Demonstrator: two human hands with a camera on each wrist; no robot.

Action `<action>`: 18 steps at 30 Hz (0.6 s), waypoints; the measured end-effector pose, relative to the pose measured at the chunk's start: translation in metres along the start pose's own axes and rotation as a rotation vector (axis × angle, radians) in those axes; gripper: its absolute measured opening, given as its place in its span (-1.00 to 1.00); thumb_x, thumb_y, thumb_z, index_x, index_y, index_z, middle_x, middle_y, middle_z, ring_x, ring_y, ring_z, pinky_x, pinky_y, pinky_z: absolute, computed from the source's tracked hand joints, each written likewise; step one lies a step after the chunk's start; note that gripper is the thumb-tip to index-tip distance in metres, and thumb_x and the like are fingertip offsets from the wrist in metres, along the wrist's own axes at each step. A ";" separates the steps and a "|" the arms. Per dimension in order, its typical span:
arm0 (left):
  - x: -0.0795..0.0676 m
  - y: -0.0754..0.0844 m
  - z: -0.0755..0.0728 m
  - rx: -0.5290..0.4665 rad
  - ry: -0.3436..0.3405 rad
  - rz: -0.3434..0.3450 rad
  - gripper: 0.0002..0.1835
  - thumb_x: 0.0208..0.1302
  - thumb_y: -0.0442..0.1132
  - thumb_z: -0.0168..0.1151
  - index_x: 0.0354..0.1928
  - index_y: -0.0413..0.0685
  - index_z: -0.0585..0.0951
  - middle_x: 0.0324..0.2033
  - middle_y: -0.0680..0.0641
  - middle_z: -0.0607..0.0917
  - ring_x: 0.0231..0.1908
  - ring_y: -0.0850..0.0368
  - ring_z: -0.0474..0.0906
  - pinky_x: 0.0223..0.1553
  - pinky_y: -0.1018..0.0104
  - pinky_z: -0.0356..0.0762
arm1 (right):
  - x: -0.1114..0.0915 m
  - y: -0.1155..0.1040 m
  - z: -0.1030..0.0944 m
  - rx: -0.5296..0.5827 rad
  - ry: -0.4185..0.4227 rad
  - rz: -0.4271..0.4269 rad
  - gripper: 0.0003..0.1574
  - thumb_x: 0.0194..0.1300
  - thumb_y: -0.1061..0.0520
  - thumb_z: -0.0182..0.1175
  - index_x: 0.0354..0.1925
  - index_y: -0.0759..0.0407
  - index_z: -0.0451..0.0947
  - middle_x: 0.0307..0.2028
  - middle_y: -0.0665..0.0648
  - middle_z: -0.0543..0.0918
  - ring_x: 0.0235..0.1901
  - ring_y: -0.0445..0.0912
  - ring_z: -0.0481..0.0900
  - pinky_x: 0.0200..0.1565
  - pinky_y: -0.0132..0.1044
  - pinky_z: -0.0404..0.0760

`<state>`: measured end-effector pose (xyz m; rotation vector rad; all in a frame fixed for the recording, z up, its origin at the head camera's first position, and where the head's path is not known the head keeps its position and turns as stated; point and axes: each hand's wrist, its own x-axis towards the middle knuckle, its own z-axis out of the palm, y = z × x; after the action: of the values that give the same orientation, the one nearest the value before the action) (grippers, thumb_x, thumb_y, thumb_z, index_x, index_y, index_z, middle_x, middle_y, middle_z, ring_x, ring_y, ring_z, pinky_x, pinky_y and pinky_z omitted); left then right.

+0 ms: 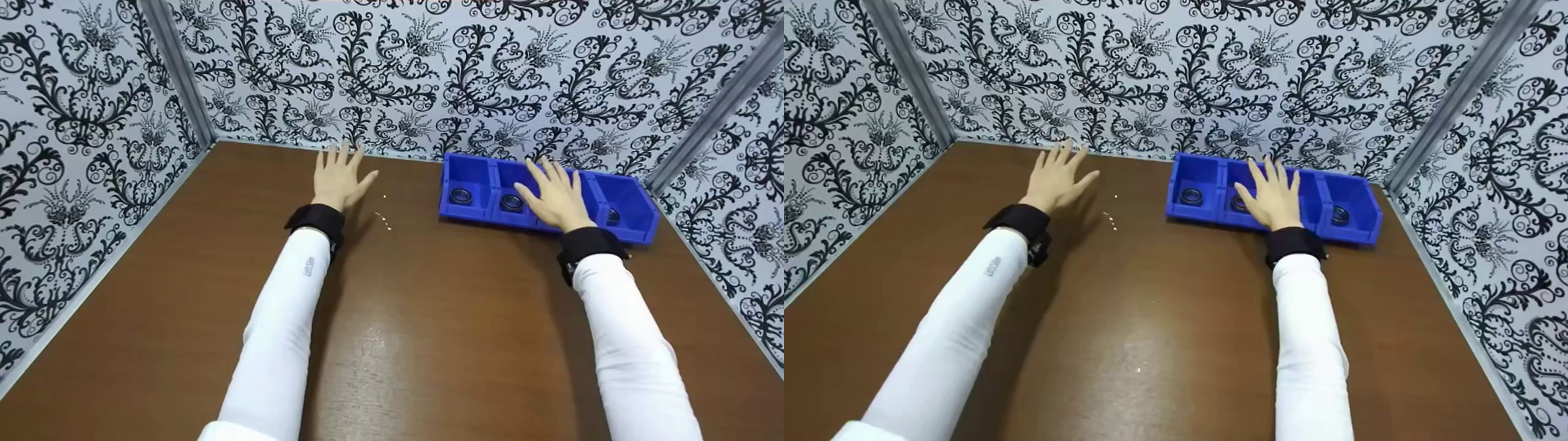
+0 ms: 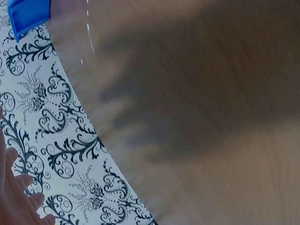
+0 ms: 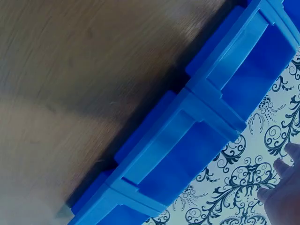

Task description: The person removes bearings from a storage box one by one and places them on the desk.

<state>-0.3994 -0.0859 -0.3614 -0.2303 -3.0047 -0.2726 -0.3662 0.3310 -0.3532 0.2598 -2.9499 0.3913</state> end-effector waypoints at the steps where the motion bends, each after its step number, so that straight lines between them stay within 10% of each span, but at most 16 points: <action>1: 0.000 0.002 0.002 -0.006 0.004 0.001 -0.20 0.53 0.36 -0.29 0.66 0.24 -0.08 0.67 -0.14 -0.12 0.67 -0.19 -0.24 0.67 -0.13 -0.33 | -0.001 0.002 0.000 0.000 0.004 -0.003 -0.06 0.56 -0.39 -0.18 0.65 0.00 -0.08 0.64 0.37 -0.08 0.62 0.38 -0.21 0.56 0.42 -0.42; 18: -0.004 0.038 0.029 -0.115 -0.013 0.038 -0.22 0.53 0.35 -0.25 0.66 0.27 -0.04 0.67 -0.09 -0.03 0.66 -0.15 -0.12 0.67 -0.10 -0.18 | -0.017 0.032 0.001 0.032 0.106 -0.070 -0.25 0.63 -0.15 -0.14 0.56 0.20 0.16 0.57 0.43 0.14 0.56 0.42 0.02 0.54 0.45 -0.17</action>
<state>-0.3920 -0.0445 -0.3836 -0.3000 -2.9968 -0.4427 -0.3563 0.3636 -0.3653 0.3347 -2.8236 0.4300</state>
